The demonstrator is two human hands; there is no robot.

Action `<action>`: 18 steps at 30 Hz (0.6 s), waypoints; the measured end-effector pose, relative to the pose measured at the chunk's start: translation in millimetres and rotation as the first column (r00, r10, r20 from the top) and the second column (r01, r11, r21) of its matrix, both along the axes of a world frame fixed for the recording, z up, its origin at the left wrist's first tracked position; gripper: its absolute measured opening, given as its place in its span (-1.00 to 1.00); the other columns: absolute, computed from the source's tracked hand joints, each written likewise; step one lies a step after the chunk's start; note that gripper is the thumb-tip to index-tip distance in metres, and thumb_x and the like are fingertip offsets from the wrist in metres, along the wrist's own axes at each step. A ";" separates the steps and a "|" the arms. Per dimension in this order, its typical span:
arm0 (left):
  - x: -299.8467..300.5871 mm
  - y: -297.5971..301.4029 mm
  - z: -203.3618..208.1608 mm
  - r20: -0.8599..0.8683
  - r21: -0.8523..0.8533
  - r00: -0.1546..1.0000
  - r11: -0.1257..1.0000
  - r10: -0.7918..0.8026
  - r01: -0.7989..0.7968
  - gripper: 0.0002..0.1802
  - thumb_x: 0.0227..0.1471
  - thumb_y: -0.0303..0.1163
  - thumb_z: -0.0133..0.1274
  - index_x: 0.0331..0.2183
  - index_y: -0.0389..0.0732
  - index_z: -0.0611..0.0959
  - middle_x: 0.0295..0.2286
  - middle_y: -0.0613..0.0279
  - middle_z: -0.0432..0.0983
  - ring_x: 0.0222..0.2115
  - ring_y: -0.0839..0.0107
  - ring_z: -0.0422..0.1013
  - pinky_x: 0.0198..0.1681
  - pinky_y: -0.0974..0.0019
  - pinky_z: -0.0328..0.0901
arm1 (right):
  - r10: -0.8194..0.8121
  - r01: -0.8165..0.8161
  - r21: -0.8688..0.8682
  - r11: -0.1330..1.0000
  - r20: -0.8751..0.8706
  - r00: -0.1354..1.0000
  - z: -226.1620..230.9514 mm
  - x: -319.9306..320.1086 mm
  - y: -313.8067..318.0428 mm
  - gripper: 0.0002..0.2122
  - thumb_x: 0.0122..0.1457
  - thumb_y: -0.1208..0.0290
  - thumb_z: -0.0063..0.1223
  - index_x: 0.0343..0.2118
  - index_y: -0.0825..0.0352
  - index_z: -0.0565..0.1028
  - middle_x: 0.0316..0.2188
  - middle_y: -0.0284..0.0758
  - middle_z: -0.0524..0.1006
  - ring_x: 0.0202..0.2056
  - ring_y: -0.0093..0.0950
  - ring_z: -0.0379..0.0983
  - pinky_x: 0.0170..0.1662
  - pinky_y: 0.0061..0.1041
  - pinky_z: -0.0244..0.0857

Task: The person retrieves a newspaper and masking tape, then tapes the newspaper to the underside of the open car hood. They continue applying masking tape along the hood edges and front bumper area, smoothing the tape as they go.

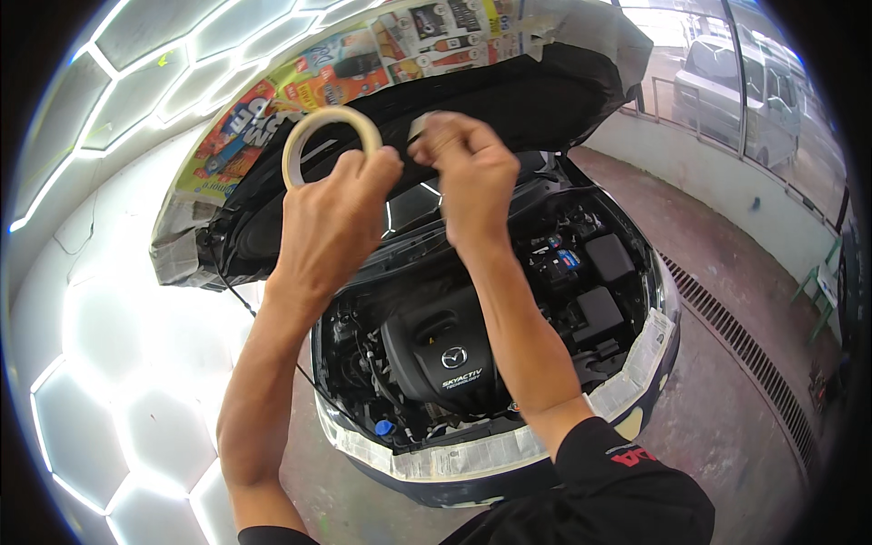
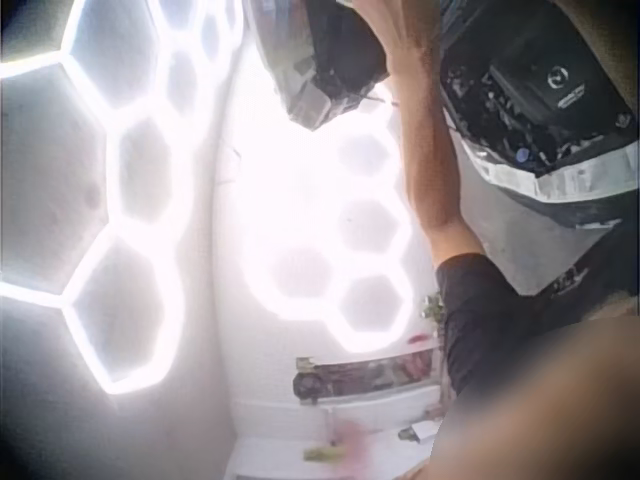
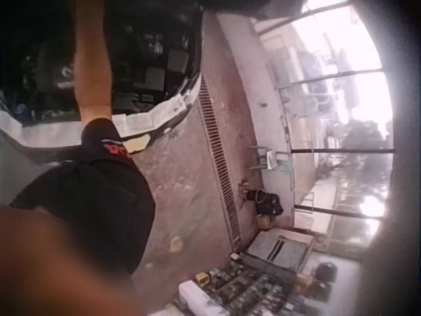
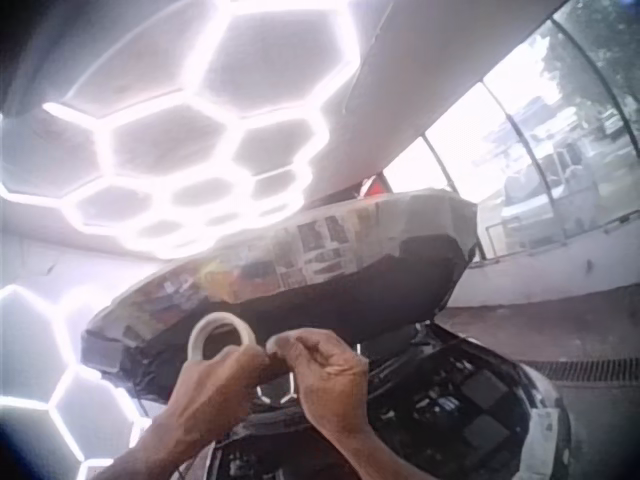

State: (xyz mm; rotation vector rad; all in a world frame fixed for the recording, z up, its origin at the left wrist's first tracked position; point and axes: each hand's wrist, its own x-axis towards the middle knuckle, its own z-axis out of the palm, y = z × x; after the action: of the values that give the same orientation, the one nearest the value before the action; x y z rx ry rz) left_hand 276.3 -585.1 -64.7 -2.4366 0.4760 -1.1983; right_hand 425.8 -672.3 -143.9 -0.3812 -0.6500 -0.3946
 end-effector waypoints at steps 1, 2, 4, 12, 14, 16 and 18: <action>0.0 -11.9 -0.3 0.149 0.300 0.989 0.953 -0.011 -0.034 -0.87 0.31 -0.47 0.15 -0.11 -0.13 0.60 -0.43 0.18 0.59 -0.60 0.27 0.54 -0.49 0.20 0.41 | 0.308 -0.284 0.162 0.945 -0.155 0.939 0.3 12.6 8.2 -0.84 0.35 0.38 0.33 -0.12 0.34 0.66 -0.26 -0.41 0.69 -0.26 -0.54 0.62 -0.13 -0.50 0.51; 8.9 -28.0 6.8 0.214 0.335 0.976 0.941 -0.030 -0.044 -0.82 0.24 -0.47 0.19 -0.11 -0.09 0.61 -0.45 0.17 0.54 -0.61 0.12 0.51 -0.49 0.11 0.39 | 0.326 -0.302 0.152 0.941 -0.165 0.931 1.0 26.3 5.4 -0.82 0.36 0.36 0.32 -0.10 0.32 0.65 -0.25 -0.41 0.69 -0.24 -0.56 0.60 -0.11 -0.50 0.50; 36.1 -43.2 32.7 0.368 0.330 0.928 0.941 -0.055 -0.075 -0.59 0.18 -0.21 0.31 -0.02 -0.14 0.56 -0.34 0.13 0.54 -0.41 0.09 0.53 -0.36 0.07 0.42 | 0.376 -0.352 0.151 0.924 -0.184 0.908 5.8 44.2 1.9 -0.80 0.38 0.30 0.30 -0.07 0.29 0.62 -0.21 -0.42 0.68 -0.20 -0.60 0.58 -0.07 -0.52 0.48; 134.1 -49.9 108.7 0.581 0.375 0.813 0.874 0.040 -0.310 -0.05 -0.16 0.18 0.50 0.12 -0.15 0.50 -0.08 0.10 0.54 -0.03 0.04 0.46 -0.03 -0.02 0.43 | 0.562 -0.531 0.190 0.826 -0.210 0.800 21.3 50.0 -8.4 -0.79 0.33 0.31 0.35 -0.05 0.20 0.61 -0.21 -0.52 0.63 -0.27 -0.70 0.48 -0.12 -0.57 0.42; 141.7 -47.3 110.6 0.600 0.364 0.799 0.875 0.041 -0.319 -0.15 -0.15 0.15 0.50 0.05 -0.11 0.53 -0.18 0.20 0.55 -0.08 0.13 0.47 -0.10 0.05 0.42 | 0.608 -0.575 0.200 0.794 -0.219 0.763 27.7 57.0 -3.9 -0.80 0.31 0.33 0.36 -0.05 0.17 0.62 -0.21 -0.54 0.63 -0.31 -0.71 0.45 -0.16 -0.60 0.38; 146.5 -44.3 111.6 0.605 0.355 0.794 0.874 0.055 -0.332 -0.20 -0.14 0.13 0.50 0.01 -0.08 0.54 -0.21 0.25 0.56 -0.11 0.17 0.47 -0.13 0.07 0.41 | 0.646 -0.611 0.207 0.764 -0.236 0.726 30.7 62.6 1.1 -0.79 0.30 0.34 0.38 -0.06 0.17 0.62 -0.21 -0.55 0.63 -0.32 -0.72 0.44 -0.19 -0.61 0.36; 147.1 -44.2 110.7 0.599 0.343 0.797 0.874 0.080 -0.345 -0.21 -0.14 0.13 0.50 0.01 -0.08 0.54 -0.19 0.24 0.57 -0.10 0.17 0.47 -0.11 0.05 0.40 | 0.650 -0.617 0.206 0.760 -0.257 0.715 35.8 67.6 3.6 -0.77 0.27 0.32 0.41 -0.06 0.18 0.63 -0.23 -0.57 0.62 -0.35 -0.74 0.41 -0.25 -0.63 0.33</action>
State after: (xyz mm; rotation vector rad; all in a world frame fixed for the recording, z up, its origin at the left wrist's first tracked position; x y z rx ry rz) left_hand 423.4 -629.3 46.0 -1.5918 0.2320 -1.4484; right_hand 493.3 -668.7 -108.1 -0.0919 -0.4051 0.2995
